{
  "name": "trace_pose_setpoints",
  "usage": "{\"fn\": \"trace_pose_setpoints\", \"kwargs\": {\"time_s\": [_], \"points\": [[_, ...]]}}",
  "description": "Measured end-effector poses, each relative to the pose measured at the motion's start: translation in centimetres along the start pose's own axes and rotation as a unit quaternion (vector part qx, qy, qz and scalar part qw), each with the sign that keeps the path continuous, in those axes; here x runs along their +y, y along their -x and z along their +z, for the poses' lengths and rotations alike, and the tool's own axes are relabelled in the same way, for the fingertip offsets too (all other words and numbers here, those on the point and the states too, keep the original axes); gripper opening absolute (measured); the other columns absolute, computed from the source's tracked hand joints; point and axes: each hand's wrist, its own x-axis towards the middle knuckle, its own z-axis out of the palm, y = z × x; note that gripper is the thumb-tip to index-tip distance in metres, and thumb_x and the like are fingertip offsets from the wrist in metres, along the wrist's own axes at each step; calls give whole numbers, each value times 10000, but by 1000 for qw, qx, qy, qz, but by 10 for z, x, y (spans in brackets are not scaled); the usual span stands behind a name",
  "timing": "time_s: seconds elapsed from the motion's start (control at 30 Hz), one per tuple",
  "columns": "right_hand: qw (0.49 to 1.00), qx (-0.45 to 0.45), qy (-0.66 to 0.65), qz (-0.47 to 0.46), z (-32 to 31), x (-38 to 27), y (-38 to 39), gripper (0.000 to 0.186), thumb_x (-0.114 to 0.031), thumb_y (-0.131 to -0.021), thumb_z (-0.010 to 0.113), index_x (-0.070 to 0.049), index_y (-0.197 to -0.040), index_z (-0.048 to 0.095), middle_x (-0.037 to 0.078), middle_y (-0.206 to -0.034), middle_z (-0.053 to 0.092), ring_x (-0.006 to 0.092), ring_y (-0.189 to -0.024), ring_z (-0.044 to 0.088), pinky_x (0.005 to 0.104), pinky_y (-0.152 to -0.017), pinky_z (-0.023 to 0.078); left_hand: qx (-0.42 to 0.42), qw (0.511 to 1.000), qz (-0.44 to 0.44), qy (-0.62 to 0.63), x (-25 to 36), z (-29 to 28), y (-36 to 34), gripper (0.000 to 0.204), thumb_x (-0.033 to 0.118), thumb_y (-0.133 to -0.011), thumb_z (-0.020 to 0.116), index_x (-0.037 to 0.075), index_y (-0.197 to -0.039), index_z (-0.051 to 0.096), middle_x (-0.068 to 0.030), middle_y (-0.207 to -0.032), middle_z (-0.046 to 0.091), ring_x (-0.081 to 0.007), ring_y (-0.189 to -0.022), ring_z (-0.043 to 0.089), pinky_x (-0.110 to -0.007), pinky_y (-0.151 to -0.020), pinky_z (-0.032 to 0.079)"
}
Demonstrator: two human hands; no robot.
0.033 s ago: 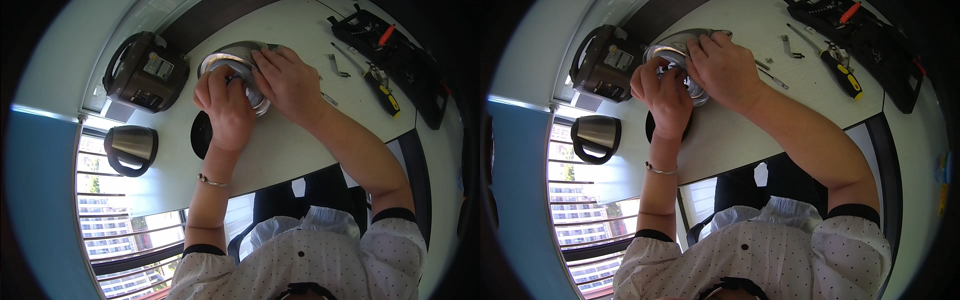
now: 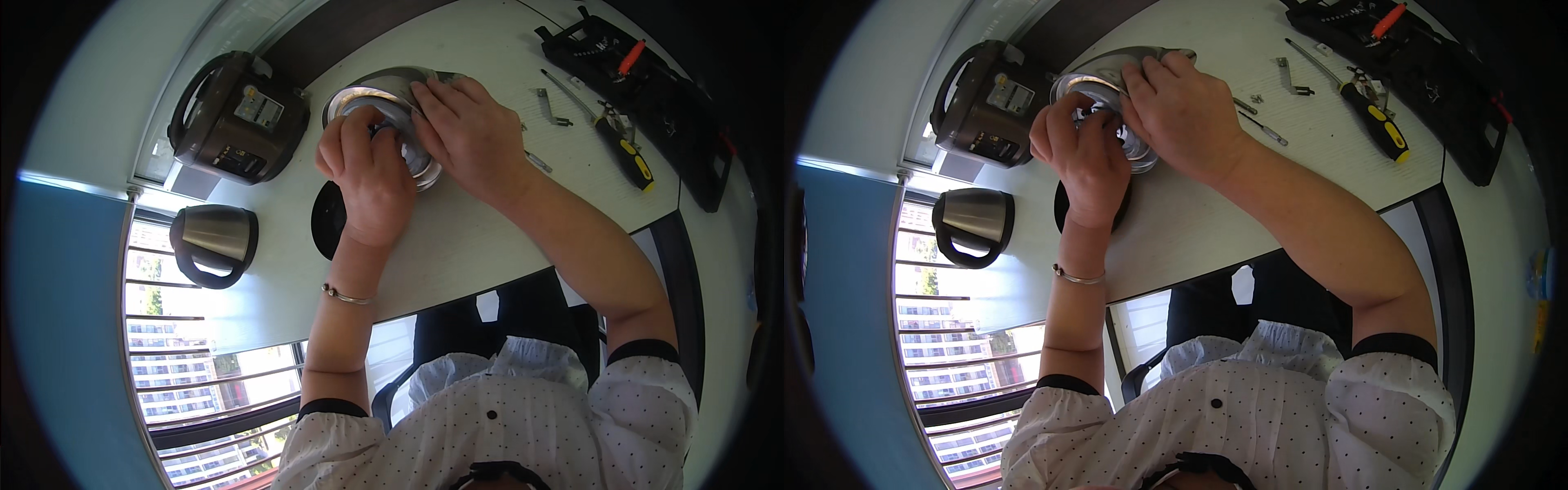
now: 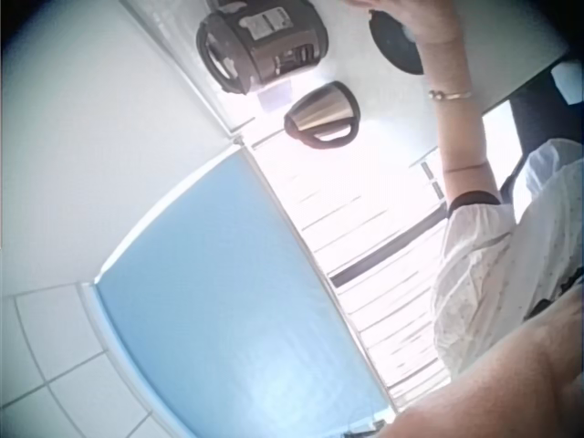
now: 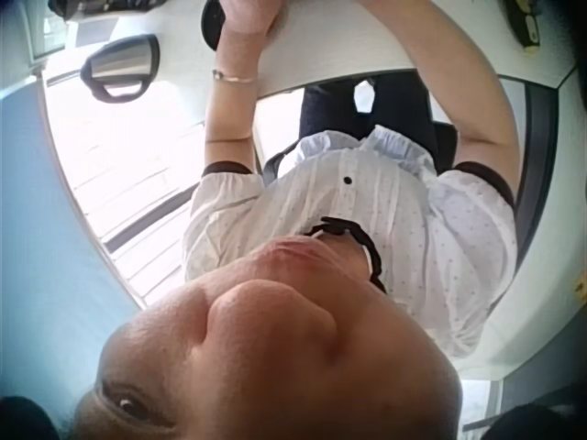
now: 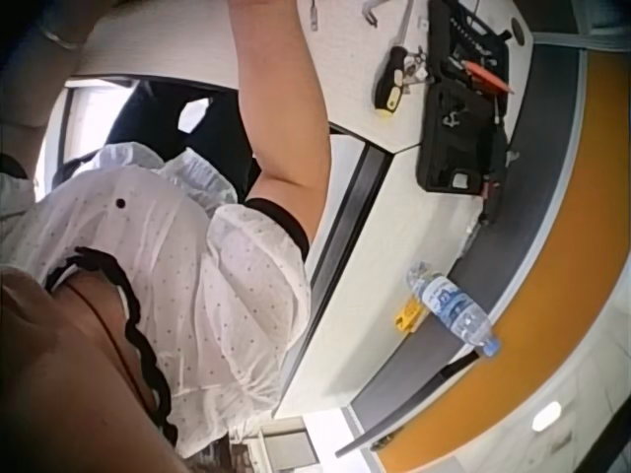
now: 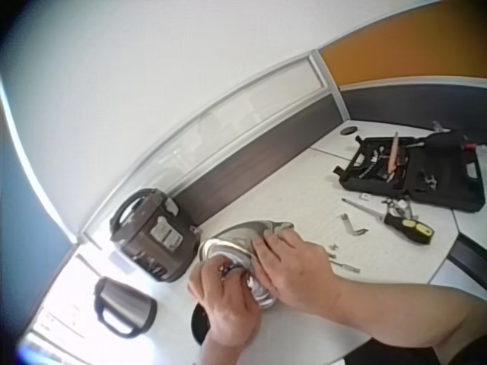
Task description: The person disassembles a small appliance, likely a rice cooker, by removing screws and detaching internal components. They use a screwdriver to loosen fasteners and manipulate wires and a heating element within the base.
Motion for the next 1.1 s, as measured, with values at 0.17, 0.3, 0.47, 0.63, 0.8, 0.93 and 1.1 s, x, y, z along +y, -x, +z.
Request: {"fn": "trace_pose_setpoints", "kwargs": {"time_s": [0.17, 0.3, 0.47, 0.63, 0.8, 0.93, 1.1], "points": [[1000, 6, -1, -8, 0, 0, 1, 294, -220, -809, 641, 2, -1001, 666, 129, -918, 675, 214, -823, 622, 306, -573, 553, -6, 1000, 23, 9, -8, -1, 1, 173, 11, -643, 618, 52, -810, 633, -71, -1077, 568, -263, -1063, 468, -387, -913, 287], [1000, 6, -3, -4, 0, -1, 1, 294, -221, -803, 644, -2, -999, 665, 124, -919, 673, 208, -822, 618, 301, -561, 549, -7, 1000, 11, -23, -5, -3, 4, 88, 44, -719, 666, 70, -803, 665, -68, -1060, 571, -276, -1036, 453, -383, -881, 291], [1000, 2, 2, 1, 0, -2, 1, 289, -221, -796, 647, -12, -995, 665, 107, -925, 670, 194, -832, 607, 289, -548, 545, 14, 998, -61, -18, 2, 1, 6, 65, 70, -715, 679, 82, -778, 676, -75, -1050, 551, -286, -1030, 430, -399, -875, 287], [1000, -4, 8, 7, 0, -4, 0, 289, -217, -791, 646, -17, -998, 666, 100, -931, 671, 187, -851, 604, 286, -549, 546, 30, 992, -123, -3, 10, 4, 8, 75, 49, -709, 652, 46, -783, 643, -117, -1065, 529, -314, -1022, 415, -421, -862, 278], [1000, -9, 6, 8, -1, -3, 0, 295, -217, -788, 646, -17, -1003, 666, 98, -941, 674, 188, -853, 605, 287, -555, 547, 16, 990, -142, 17, 10, 2, 6, 74, 50, -711, 650, 45, -785, 640, -117, -1090, 517, -311, -1028, 414, -424, -862, 280], [1000, -3, 6, -1, 2, -3, 1, 297, -217, -787, 651, -18, -1007, 664, 98, -937, 674, 188, -849, 606, 286, -560, 546, 27, 995, -91, -9, 8, 2, 7, 72, 50, -717, 648, 55, -789, 647, -106, -1087, 528, -303, -1035, 420, -421, -868, 281], [1000, -1, 11, -4, 1, -3, 1, 299, -215, -780, 665, -21, -1008, 662, 90, -932, 673, 188, -845, 606, 280, -564, 542, 5, 996, -29, -82, 6, 1, 10, 74, 61, -730, 658, 75, -803, 669, -85, -1110, 539, -286, -1044, 414, -412, -874, 275]]}}
